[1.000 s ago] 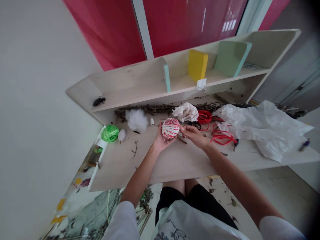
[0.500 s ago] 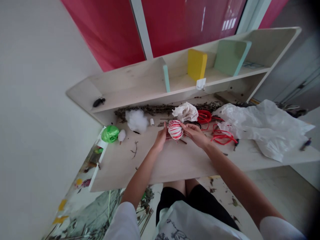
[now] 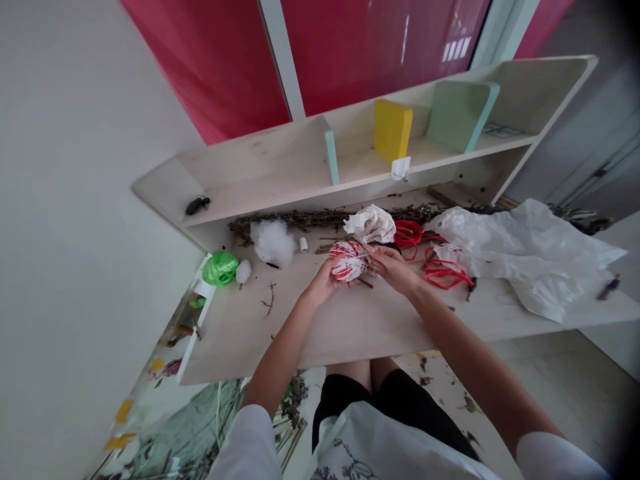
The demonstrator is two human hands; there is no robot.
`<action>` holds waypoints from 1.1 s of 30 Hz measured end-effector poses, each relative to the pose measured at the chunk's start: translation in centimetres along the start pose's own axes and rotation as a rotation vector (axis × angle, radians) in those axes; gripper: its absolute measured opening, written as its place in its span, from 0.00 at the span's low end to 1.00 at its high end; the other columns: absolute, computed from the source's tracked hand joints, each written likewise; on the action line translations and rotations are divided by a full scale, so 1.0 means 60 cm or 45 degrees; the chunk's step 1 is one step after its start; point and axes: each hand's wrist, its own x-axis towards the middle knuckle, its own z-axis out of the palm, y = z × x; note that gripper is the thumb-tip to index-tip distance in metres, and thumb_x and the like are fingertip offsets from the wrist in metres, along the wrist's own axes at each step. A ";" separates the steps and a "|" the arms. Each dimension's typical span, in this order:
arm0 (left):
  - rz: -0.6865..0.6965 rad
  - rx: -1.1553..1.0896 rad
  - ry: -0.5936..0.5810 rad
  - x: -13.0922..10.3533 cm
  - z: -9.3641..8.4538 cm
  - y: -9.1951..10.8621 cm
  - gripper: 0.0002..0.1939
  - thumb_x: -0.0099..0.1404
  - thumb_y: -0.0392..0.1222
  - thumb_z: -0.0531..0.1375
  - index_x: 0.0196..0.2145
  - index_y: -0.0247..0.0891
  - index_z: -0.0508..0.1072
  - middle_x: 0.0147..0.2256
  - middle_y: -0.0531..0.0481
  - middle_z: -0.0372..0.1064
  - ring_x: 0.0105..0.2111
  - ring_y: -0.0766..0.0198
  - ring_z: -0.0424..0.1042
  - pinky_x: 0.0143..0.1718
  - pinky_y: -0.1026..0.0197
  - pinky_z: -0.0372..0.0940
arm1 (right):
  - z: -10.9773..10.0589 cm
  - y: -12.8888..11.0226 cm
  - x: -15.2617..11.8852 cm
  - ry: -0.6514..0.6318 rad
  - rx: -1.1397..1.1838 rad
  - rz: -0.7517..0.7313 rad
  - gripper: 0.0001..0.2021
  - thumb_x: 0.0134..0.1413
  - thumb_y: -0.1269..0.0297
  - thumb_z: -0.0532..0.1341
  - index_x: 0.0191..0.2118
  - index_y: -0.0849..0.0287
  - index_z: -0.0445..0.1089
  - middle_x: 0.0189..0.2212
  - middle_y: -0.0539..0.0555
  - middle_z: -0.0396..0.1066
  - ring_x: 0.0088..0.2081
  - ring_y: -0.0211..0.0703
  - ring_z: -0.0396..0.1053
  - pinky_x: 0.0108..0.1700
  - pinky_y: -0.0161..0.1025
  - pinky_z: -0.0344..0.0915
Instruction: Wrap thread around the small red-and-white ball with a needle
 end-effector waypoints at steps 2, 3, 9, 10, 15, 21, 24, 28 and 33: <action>-0.013 -0.107 0.010 -0.002 -0.001 0.003 0.15 0.60 0.42 0.57 0.44 0.36 0.72 0.41 0.45 0.75 0.41 0.55 0.75 0.40 0.54 0.72 | -0.001 -0.004 0.000 0.020 0.043 0.020 0.20 0.38 0.49 0.70 0.21 0.56 0.62 0.15 0.43 0.48 0.19 0.33 0.46 0.26 0.36 0.52; -0.014 -0.156 0.005 -0.003 -0.002 0.004 0.15 0.60 0.43 0.57 0.45 0.37 0.71 0.42 0.44 0.75 0.42 0.54 0.75 0.41 0.52 0.71 | -0.001 -0.006 0.000 0.024 0.061 0.032 0.19 0.38 0.50 0.70 0.21 0.56 0.62 0.15 0.43 0.47 0.19 0.33 0.47 0.26 0.35 0.53; -0.005 -0.353 -0.069 -0.004 -0.011 0.009 0.18 0.61 0.48 0.55 0.48 0.40 0.68 0.41 0.47 0.75 0.40 0.55 0.75 0.43 0.49 0.70 | -0.002 -0.006 0.001 0.056 0.150 0.083 0.18 0.37 0.53 0.71 0.22 0.57 0.63 0.15 0.42 0.49 0.20 0.31 0.49 0.27 0.33 0.56; -0.002 -0.365 -0.076 -0.004 -0.011 0.010 0.17 0.62 0.48 0.55 0.47 0.40 0.69 0.40 0.47 0.75 0.39 0.56 0.75 0.43 0.49 0.70 | -0.002 -0.005 0.001 0.069 0.150 0.086 0.18 0.36 0.53 0.72 0.22 0.57 0.62 0.15 0.42 0.50 0.20 0.31 0.50 0.27 0.33 0.56; -0.024 -0.376 -0.111 -0.007 -0.012 0.011 0.14 0.61 0.47 0.54 0.40 0.36 0.72 0.37 0.46 0.75 0.36 0.55 0.75 0.40 0.51 0.70 | 0.000 -0.003 0.002 0.085 0.105 0.071 0.19 0.34 0.52 0.72 0.21 0.57 0.63 0.17 0.45 0.56 0.22 0.33 0.55 0.27 0.34 0.56; -0.004 -0.430 -0.152 -0.005 -0.019 0.012 0.19 0.62 0.53 0.53 0.41 0.37 0.72 0.37 0.44 0.75 0.35 0.55 0.75 0.32 0.55 0.70 | -0.001 0.001 0.001 0.030 0.008 0.047 0.20 0.39 0.50 0.70 0.21 0.57 0.61 0.15 0.43 0.50 0.20 0.31 0.49 0.26 0.34 0.52; -0.013 -0.445 -0.190 -0.006 -0.020 0.014 0.21 0.63 0.55 0.51 0.42 0.37 0.72 0.38 0.43 0.75 0.36 0.54 0.75 0.33 0.55 0.70 | -0.002 0.007 0.003 -0.005 -0.099 0.002 0.21 0.41 0.47 0.68 0.21 0.58 0.62 0.17 0.44 0.53 0.21 0.31 0.50 0.26 0.34 0.51; -0.048 -0.415 -0.195 -0.007 -0.020 0.016 0.26 0.63 0.60 0.49 0.47 0.38 0.71 0.40 0.42 0.75 0.37 0.53 0.75 0.35 0.53 0.69 | -0.003 0.017 0.004 -0.070 -0.183 -0.056 0.22 0.45 0.45 0.65 0.21 0.59 0.62 0.19 0.45 0.55 0.22 0.32 0.51 0.27 0.34 0.51; 0.039 -0.254 -0.061 0.005 -0.016 0.008 0.24 0.63 0.58 0.53 0.49 0.42 0.70 0.43 0.46 0.74 0.39 0.58 0.74 0.39 0.55 0.68 | -0.007 0.021 0.005 -0.100 -0.118 -0.030 0.22 0.46 0.44 0.65 0.22 0.58 0.61 0.18 0.44 0.53 0.21 0.31 0.48 0.26 0.34 0.50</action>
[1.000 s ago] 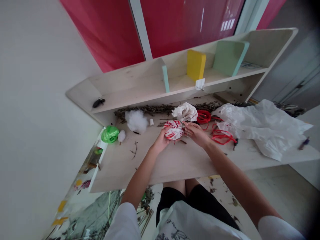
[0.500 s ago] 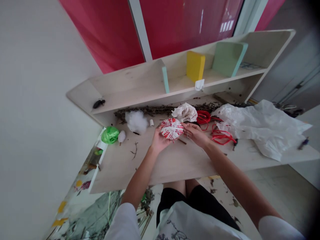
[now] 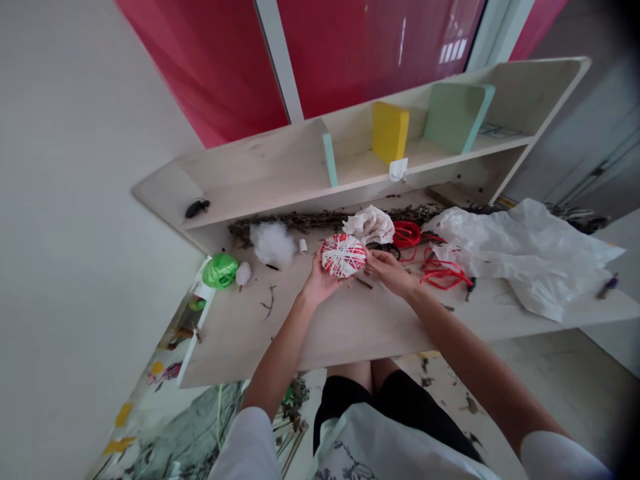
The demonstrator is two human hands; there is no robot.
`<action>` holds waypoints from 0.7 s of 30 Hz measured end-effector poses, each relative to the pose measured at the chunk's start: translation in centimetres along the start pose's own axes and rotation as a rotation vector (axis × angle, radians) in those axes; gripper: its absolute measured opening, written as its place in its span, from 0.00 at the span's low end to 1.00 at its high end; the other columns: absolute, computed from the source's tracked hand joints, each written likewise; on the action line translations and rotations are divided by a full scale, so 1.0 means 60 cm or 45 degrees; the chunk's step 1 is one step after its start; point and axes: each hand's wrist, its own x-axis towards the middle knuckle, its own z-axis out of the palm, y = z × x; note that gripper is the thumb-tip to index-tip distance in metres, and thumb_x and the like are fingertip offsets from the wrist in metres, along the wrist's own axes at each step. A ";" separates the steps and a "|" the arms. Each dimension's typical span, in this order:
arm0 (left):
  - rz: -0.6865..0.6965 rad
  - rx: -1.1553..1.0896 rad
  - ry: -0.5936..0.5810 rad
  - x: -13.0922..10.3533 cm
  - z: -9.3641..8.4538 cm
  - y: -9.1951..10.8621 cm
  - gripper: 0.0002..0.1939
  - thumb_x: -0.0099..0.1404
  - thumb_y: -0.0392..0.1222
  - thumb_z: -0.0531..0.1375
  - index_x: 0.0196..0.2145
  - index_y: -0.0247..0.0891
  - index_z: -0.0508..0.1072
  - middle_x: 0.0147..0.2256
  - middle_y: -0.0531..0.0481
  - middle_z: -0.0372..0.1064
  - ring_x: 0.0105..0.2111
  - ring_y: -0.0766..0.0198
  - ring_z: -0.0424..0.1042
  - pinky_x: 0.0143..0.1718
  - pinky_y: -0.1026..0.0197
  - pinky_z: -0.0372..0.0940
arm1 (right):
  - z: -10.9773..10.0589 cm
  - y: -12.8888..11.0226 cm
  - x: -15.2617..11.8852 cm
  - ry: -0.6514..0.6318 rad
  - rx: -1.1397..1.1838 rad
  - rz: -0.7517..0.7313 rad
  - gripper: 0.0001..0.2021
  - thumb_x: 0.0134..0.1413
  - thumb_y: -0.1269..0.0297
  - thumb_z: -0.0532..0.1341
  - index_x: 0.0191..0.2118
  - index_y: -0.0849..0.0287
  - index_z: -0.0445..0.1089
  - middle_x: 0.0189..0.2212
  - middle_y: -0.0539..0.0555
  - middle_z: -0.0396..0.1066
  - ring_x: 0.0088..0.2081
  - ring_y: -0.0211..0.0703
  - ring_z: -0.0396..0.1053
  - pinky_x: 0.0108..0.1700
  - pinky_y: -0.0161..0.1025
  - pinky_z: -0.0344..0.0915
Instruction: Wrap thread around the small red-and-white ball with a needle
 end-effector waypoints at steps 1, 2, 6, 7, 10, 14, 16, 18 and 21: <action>0.075 0.060 0.060 0.003 0.000 -0.002 0.21 0.63 0.57 0.54 0.48 0.43 0.71 0.43 0.48 0.74 0.39 0.60 0.73 0.38 0.58 0.68 | -0.001 -0.001 0.000 0.018 0.016 0.008 0.22 0.45 0.44 0.65 0.22 0.58 0.61 0.18 0.44 0.53 0.21 0.31 0.48 0.26 0.34 0.50; 0.168 0.130 0.127 0.006 -0.001 -0.005 0.19 0.62 0.55 0.57 0.46 0.44 0.72 0.43 0.49 0.74 0.38 0.62 0.73 0.37 0.61 0.68 | -0.001 -0.002 0.000 0.033 0.024 0.011 0.22 0.45 0.44 0.65 0.21 0.58 0.61 0.17 0.44 0.53 0.21 0.31 0.48 0.26 0.34 0.50; 0.517 0.462 0.318 0.013 -0.009 -0.010 0.17 0.57 0.53 0.63 0.41 0.41 0.74 0.39 0.50 0.74 0.34 0.67 0.71 0.34 0.68 0.65 | 0.001 -0.005 -0.001 0.012 -0.015 0.010 0.22 0.46 0.46 0.65 0.20 0.58 0.61 0.18 0.45 0.54 0.21 0.31 0.48 0.26 0.34 0.51; 0.556 0.521 0.342 0.015 -0.011 -0.012 0.18 0.56 0.53 0.63 0.40 0.40 0.75 0.38 0.50 0.74 0.33 0.67 0.71 0.33 0.68 0.65 | 0.002 -0.005 -0.002 -0.005 -0.031 0.017 0.21 0.46 0.46 0.65 0.21 0.58 0.61 0.18 0.45 0.54 0.21 0.31 0.49 0.27 0.34 0.51; 0.501 0.545 0.384 0.019 -0.015 -0.018 0.20 0.55 0.55 0.63 0.39 0.38 0.75 0.36 0.49 0.74 0.33 0.66 0.72 0.32 0.66 0.65 | 0.005 -0.002 -0.004 -0.044 -0.060 0.043 0.21 0.46 0.46 0.66 0.20 0.58 0.62 0.18 0.45 0.55 0.21 0.32 0.50 0.26 0.34 0.51; 0.319 0.441 0.256 0.020 -0.011 -0.030 0.25 0.56 0.60 0.60 0.43 0.38 0.73 0.40 0.46 0.74 0.37 0.60 0.73 0.33 0.63 0.67 | 0.003 0.003 -0.004 -0.154 -0.060 0.081 0.19 0.49 0.49 0.65 0.21 0.59 0.63 0.17 0.45 0.55 0.20 0.31 0.49 0.24 0.34 0.47; 0.327 0.457 0.152 0.017 -0.006 -0.035 0.26 0.55 0.59 0.62 0.45 0.38 0.73 0.43 0.45 0.73 0.41 0.59 0.73 0.37 0.62 0.68 | 0.002 0.004 -0.005 -0.209 -0.055 0.093 0.19 0.50 0.50 0.64 0.22 0.59 0.63 0.17 0.45 0.54 0.20 0.32 0.49 0.23 0.34 0.46; 0.366 0.493 0.125 0.012 0.000 -0.037 0.26 0.51 0.52 0.67 0.46 0.39 0.72 0.44 0.45 0.73 0.42 0.59 0.72 0.39 0.63 0.67 | 0.002 0.004 -0.006 -0.233 -0.060 0.103 0.18 0.50 0.50 0.64 0.23 0.59 0.64 0.17 0.45 0.55 0.20 0.32 0.50 0.22 0.34 0.47; 0.350 0.468 0.177 0.005 0.010 -0.034 0.24 0.51 0.45 0.68 0.46 0.39 0.72 0.41 0.47 0.74 0.37 0.62 0.73 0.37 0.65 0.67 | 0.004 0.001 -0.006 -0.221 -0.083 0.111 0.18 0.49 0.49 0.65 0.24 0.59 0.65 0.17 0.46 0.56 0.20 0.32 0.51 0.23 0.34 0.48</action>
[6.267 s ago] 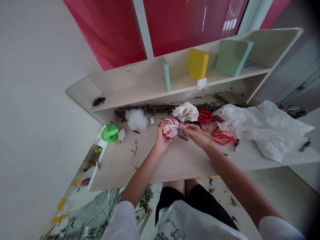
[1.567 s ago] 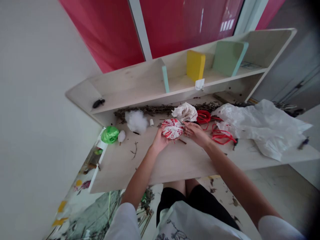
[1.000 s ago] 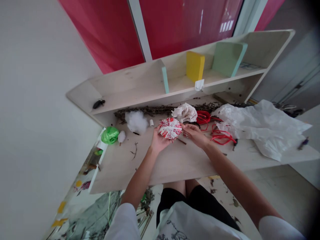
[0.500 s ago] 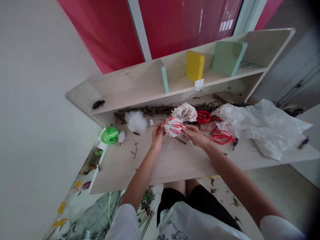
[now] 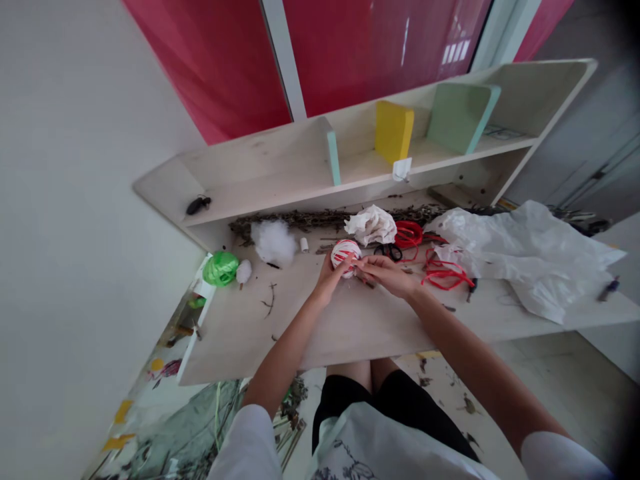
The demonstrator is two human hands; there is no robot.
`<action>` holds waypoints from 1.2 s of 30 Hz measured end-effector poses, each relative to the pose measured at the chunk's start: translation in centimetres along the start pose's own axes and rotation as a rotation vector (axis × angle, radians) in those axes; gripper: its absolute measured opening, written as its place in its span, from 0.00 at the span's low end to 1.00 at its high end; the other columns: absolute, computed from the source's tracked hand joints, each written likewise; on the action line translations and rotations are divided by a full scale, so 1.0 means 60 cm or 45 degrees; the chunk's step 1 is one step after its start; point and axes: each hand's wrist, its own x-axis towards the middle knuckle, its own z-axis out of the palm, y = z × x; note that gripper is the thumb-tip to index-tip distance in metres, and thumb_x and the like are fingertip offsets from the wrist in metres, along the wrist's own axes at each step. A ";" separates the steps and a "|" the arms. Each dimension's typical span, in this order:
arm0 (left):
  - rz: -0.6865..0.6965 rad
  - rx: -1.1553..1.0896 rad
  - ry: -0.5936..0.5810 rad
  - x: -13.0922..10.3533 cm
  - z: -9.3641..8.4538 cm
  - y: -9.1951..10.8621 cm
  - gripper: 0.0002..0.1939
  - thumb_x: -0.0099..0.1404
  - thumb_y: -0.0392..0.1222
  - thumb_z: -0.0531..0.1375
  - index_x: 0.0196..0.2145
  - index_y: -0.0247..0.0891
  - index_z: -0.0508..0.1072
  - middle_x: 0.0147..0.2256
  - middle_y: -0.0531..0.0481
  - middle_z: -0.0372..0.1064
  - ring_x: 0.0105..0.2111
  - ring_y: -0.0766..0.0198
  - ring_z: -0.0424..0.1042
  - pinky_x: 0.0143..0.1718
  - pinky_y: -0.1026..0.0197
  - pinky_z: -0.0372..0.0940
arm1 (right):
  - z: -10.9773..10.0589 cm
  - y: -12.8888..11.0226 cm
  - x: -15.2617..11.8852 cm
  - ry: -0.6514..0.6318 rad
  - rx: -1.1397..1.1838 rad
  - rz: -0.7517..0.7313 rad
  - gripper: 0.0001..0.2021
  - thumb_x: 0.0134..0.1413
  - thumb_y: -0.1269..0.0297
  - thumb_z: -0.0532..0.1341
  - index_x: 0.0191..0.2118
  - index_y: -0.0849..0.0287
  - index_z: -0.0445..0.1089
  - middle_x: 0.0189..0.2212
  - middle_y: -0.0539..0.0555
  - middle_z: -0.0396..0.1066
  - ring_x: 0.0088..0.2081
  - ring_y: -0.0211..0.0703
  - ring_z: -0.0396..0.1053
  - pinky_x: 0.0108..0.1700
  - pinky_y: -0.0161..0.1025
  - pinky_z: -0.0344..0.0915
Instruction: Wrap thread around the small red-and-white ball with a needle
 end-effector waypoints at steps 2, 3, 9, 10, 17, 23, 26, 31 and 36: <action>-0.105 -0.093 0.004 -0.002 0.002 0.006 0.20 0.55 0.47 0.64 0.44 0.38 0.73 0.38 0.47 0.75 0.33 0.63 0.74 0.35 0.64 0.68 | 0.001 -0.002 0.001 0.044 -0.009 -0.010 0.18 0.48 0.49 0.65 0.24 0.59 0.66 0.18 0.46 0.56 0.21 0.32 0.52 0.24 0.34 0.49; -0.165 -0.157 -0.003 -0.002 0.002 0.008 0.18 0.57 0.48 0.63 0.44 0.37 0.73 0.37 0.47 0.75 0.33 0.62 0.74 0.35 0.62 0.69 | 0.001 -0.004 0.001 0.076 -0.009 -0.017 0.18 0.46 0.49 0.66 0.23 0.59 0.66 0.17 0.46 0.56 0.21 0.32 0.51 0.24 0.34 0.49; -0.355 -0.436 -0.025 0.002 -0.005 0.022 0.20 0.62 0.49 0.56 0.49 0.37 0.71 0.40 0.44 0.75 0.41 0.56 0.75 0.44 0.54 0.70 | 0.003 -0.019 0.001 0.245 0.077 -0.055 0.18 0.41 0.50 0.68 0.20 0.57 0.64 0.16 0.44 0.54 0.21 0.33 0.51 0.29 0.36 0.56; -0.377 -0.475 -0.039 0.002 -0.007 0.026 0.22 0.63 0.51 0.54 0.51 0.37 0.70 0.41 0.44 0.75 0.41 0.56 0.75 0.44 0.53 0.70 | 0.003 -0.021 0.001 0.273 0.100 -0.060 0.18 0.40 0.50 0.69 0.21 0.57 0.64 0.16 0.44 0.54 0.21 0.33 0.52 0.30 0.35 0.57; -0.450 -0.673 -0.107 0.001 -0.017 0.047 0.29 0.65 0.57 0.50 0.56 0.38 0.64 0.44 0.42 0.74 0.42 0.54 0.75 0.41 0.54 0.71 | 0.005 -0.025 0.001 0.341 0.152 -0.008 0.19 0.36 0.51 0.70 0.24 0.58 0.64 0.21 0.45 0.61 0.24 0.32 0.56 0.28 0.34 0.56; -0.456 -0.690 -0.116 0.006 -0.022 0.041 0.29 0.64 0.59 0.51 0.57 0.42 0.63 0.45 0.43 0.73 0.43 0.53 0.75 0.39 0.56 0.72 | 0.004 -0.033 -0.006 0.289 0.124 0.029 0.21 0.38 0.47 0.69 0.24 0.58 0.62 0.21 0.45 0.57 0.21 0.30 0.47 0.22 0.32 0.44; -0.454 -0.692 -0.104 0.007 -0.025 0.041 0.28 0.64 0.59 0.49 0.57 0.41 0.64 0.43 0.44 0.74 0.40 0.55 0.76 0.37 0.56 0.72 | 0.003 -0.035 -0.009 0.226 0.079 0.022 0.19 0.36 0.51 0.71 0.26 0.59 0.66 0.25 0.46 0.61 0.22 0.29 0.47 0.22 0.32 0.42; -0.427 -0.677 -0.085 0.009 -0.028 0.043 0.28 0.64 0.60 0.48 0.56 0.43 0.64 0.41 0.46 0.75 0.38 0.57 0.76 0.36 0.58 0.72 | 0.002 -0.031 -0.007 0.202 -0.015 0.047 0.18 0.37 0.50 0.70 0.29 0.58 0.70 0.22 0.46 0.60 0.21 0.30 0.46 0.23 0.34 0.41; -0.456 -0.638 -0.045 0.005 -0.024 0.049 0.30 0.64 0.61 0.48 0.57 0.43 0.64 0.43 0.46 0.74 0.39 0.58 0.75 0.36 0.58 0.72 | -0.002 -0.025 -0.003 0.217 0.022 0.045 0.20 0.36 0.48 0.70 0.25 0.59 0.66 0.18 0.43 0.53 0.20 0.29 0.43 0.23 0.34 0.39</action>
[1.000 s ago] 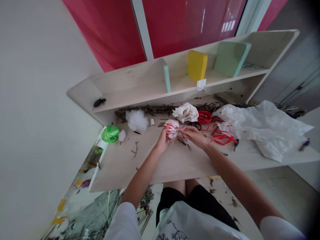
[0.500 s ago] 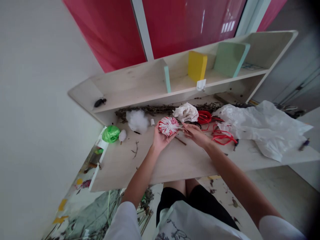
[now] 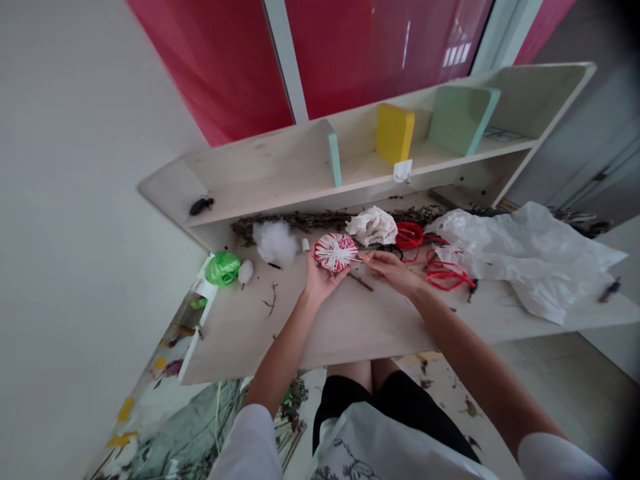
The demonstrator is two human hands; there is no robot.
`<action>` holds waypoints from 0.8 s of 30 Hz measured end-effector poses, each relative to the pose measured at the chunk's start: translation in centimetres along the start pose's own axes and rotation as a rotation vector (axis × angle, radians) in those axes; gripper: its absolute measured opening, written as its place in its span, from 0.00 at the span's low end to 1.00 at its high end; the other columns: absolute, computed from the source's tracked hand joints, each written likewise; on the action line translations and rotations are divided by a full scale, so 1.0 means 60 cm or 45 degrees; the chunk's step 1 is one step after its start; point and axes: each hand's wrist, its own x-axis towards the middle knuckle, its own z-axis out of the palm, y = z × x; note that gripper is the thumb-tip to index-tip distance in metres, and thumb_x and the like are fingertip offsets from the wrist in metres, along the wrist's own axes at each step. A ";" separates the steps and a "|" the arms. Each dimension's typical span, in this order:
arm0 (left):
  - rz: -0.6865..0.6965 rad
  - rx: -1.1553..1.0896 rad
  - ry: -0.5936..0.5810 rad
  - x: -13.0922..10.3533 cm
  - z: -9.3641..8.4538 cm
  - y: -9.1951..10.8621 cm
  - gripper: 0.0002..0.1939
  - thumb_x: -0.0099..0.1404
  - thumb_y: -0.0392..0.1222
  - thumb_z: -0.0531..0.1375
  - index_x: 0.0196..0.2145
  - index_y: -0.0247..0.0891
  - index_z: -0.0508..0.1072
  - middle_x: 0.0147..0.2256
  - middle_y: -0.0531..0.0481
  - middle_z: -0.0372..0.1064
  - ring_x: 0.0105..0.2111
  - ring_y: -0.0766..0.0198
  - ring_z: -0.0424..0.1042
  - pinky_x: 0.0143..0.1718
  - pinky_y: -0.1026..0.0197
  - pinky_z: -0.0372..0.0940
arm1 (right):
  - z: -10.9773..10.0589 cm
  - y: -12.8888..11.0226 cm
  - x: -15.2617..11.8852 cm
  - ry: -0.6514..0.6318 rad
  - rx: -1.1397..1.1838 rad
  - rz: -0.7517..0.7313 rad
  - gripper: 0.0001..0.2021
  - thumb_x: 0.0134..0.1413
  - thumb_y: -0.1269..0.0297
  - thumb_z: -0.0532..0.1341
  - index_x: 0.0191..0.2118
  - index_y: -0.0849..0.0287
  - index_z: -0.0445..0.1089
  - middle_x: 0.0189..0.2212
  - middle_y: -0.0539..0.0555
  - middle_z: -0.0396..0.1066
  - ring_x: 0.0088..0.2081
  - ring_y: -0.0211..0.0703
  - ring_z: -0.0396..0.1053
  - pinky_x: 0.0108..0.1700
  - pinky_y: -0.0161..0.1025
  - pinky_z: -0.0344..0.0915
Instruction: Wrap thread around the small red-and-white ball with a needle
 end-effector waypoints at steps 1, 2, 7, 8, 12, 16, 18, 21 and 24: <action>0.000 0.006 0.005 -0.001 0.001 0.000 0.30 0.64 0.61 0.48 0.57 0.43 0.64 0.42 0.46 0.74 0.38 0.58 0.75 0.36 0.59 0.72 | -0.001 0.001 0.000 -0.004 0.004 0.000 0.20 0.37 0.47 0.69 0.25 0.59 0.66 0.18 0.43 0.52 0.20 0.29 0.43 0.23 0.34 0.39; 0.003 0.009 0.005 -0.002 0.002 0.001 0.30 0.64 0.62 0.48 0.56 0.43 0.65 0.42 0.46 0.74 0.38 0.58 0.75 0.35 0.59 0.72 | -0.002 0.002 0.000 -0.005 0.000 -0.003 0.20 0.37 0.48 0.69 0.26 0.59 0.66 0.18 0.43 0.52 0.20 0.28 0.43 0.23 0.34 0.39; 0.052 0.020 -0.047 -0.002 -0.002 0.002 0.34 0.60 0.68 0.49 0.56 0.44 0.65 0.45 0.44 0.73 0.39 0.57 0.75 0.35 0.59 0.72 | -0.003 0.003 0.000 0.023 -0.086 -0.041 0.19 0.37 0.49 0.69 0.28 0.59 0.69 0.22 0.45 0.58 0.21 0.30 0.46 0.23 0.33 0.41; 0.052 0.028 -0.045 -0.001 -0.004 0.001 0.34 0.61 0.67 0.50 0.57 0.45 0.64 0.46 0.44 0.73 0.40 0.57 0.76 0.36 0.59 0.72 | -0.002 0.002 0.000 0.036 -0.087 -0.048 0.19 0.37 0.48 0.69 0.28 0.59 0.68 0.22 0.45 0.59 0.21 0.30 0.46 0.23 0.33 0.42; 0.010 0.053 0.012 0.002 -0.006 -0.004 0.28 0.64 0.57 0.54 0.59 0.47 0.61 0.44 0.47 0.74 0.38 0.59 0.76 0.36 0.60 0.73 | 0.000 -0.001 0.001 0.109 -0.042 -0.062 0.20 0.37 0.46 0.69 0.25 0.59 0.66 0.22 0.45 0.59 0.21 0.29 0.44 0.23 0.34 0.40; -0.012 0.073 -0.003 0.002 -0.004 -0.010 0.26 0.65 0.53 0.53 0.59 0.46 0.61 0.44 0.46 0.74 0.36 0.58 0.77 0.34 0.59 0.73 | -0.001 -0.006 0.000 0.139 0.019 -0.086 0.21 0.36 0.46 0.69 0.23 0.58 0.64 0.19 0.45 0.54 0.20 0.30 0.42 0.23 0.35 0.39; -0.030 0.108 0.017 0.004 -0.004 -0.013 0.26 0.65 0.52 0.53 0.59 0.45 0.61 0.43 0.46 0.75 0.35 0.58 0.77 0.32 0.59 0.73 | -0.001 -0.009 -0.001 0.147 0.053 -0.095 0.21 0.36 0.46 0.70 0.23 0.58 0.63 0.17 0.43 0.49 0.20 0.30 0.41 0.22 0.35 0.38; -0.010 0.139 0.036 0.009 -0.007 -0.017 0.25 0.64 0.51 0.54 0.58 0.44 0.62 0.41 0.46 0.75 0.34 0.58 0.77 0.31 0.60 0.73 | -0.001 -0.014 -0.004 0.164 0.097 -0.100 0.21 0.37 0.46 0.70 0.24 0.57 0.63 0.17 0.42 0.44 0.19 0.30 0.38 0.22 0.35 0.37; 0.016 0.129 0.037 0.012 -0.009 -0.019 0.24 0.64 0.50 0.54 0.57 0.43 0.63 0.40 0.46 0.76 0.34 0.59 0.77 0.31 0.60 0.73 | -0.002 -0.015 -0.004 0.177 0.110 -0.108 0.21 0.36 0.47 0.70 0.24 0.57 0.63 0.17 0.42 0.44 0.19 0.30 0.37 0.21 0.35 0.36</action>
